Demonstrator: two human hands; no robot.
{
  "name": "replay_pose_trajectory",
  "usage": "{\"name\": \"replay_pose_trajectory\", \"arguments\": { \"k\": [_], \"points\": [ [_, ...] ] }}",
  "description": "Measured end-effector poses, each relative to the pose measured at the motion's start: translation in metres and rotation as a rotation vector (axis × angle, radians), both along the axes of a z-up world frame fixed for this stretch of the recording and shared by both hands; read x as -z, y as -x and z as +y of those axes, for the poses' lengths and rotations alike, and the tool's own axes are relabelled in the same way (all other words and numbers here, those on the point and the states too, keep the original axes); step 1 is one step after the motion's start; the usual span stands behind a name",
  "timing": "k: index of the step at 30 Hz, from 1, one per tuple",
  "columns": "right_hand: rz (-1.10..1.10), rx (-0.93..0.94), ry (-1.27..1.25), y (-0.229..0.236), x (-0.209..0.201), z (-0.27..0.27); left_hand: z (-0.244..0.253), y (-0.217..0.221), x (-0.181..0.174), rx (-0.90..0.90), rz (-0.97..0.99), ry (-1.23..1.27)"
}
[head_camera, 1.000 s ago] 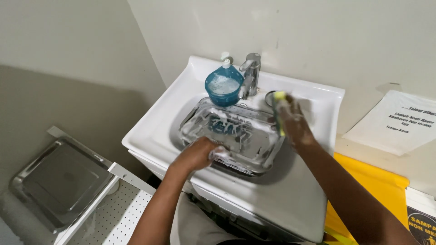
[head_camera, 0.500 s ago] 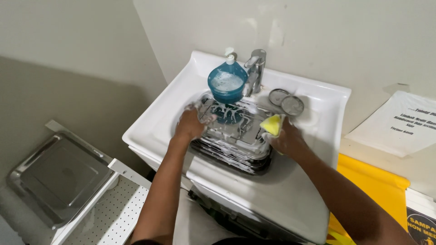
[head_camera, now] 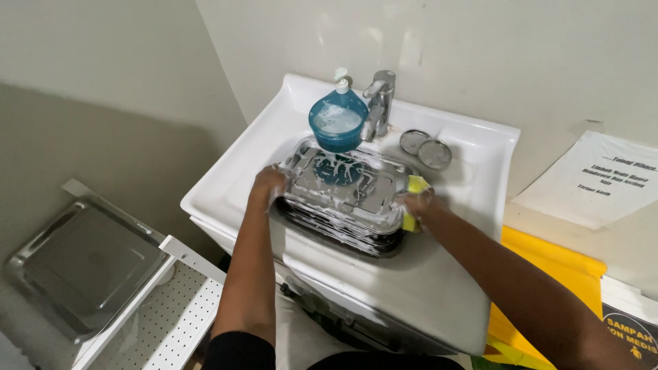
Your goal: The recorder is washing a stack of metal medical trays with soap and a sponge in a sink.
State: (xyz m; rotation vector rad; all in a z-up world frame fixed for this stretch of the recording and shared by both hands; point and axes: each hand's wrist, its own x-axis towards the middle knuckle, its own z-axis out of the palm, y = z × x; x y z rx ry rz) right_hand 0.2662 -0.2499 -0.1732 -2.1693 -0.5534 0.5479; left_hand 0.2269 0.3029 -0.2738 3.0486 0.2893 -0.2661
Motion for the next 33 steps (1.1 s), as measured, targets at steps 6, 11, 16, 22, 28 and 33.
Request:
{"name": "replay_pose_trajectory", "arguments": {
  "k": [6,11,16,22,28,33],
  "points": [
    [0.316,0.158,-0.049,-0.001,-0.003,0.004,-0.047,0.066,-0.069,-0.098,-0.081,0.157],
    [0.559,0.258,-0.07,0.008,0.005,0.014,-0.07,0.099,-0.11,-0.162,-0.083,0.192],
    [0.495,0.244,-0.046,0.022,-0.024,0.017,-0.108,0.108,-0.159,-0.199,-0.114,0.24],
    [0.033,0.046,0.081,-0.047,0.087,0.007,-0.147,0.114,-0.222,-0.231,-0.159,0.281],
    [0.104,0.143,0.051,-0.048,0.057,0.011,-0.146,0.104,-0.233,-0.277,-0.222,0.306],
    [0.203,0.198,0.05,-0.008,-0.006,0.021,-0.127,0.092,-0.192,-0.346,-0.239,0.342]
  ]
}}
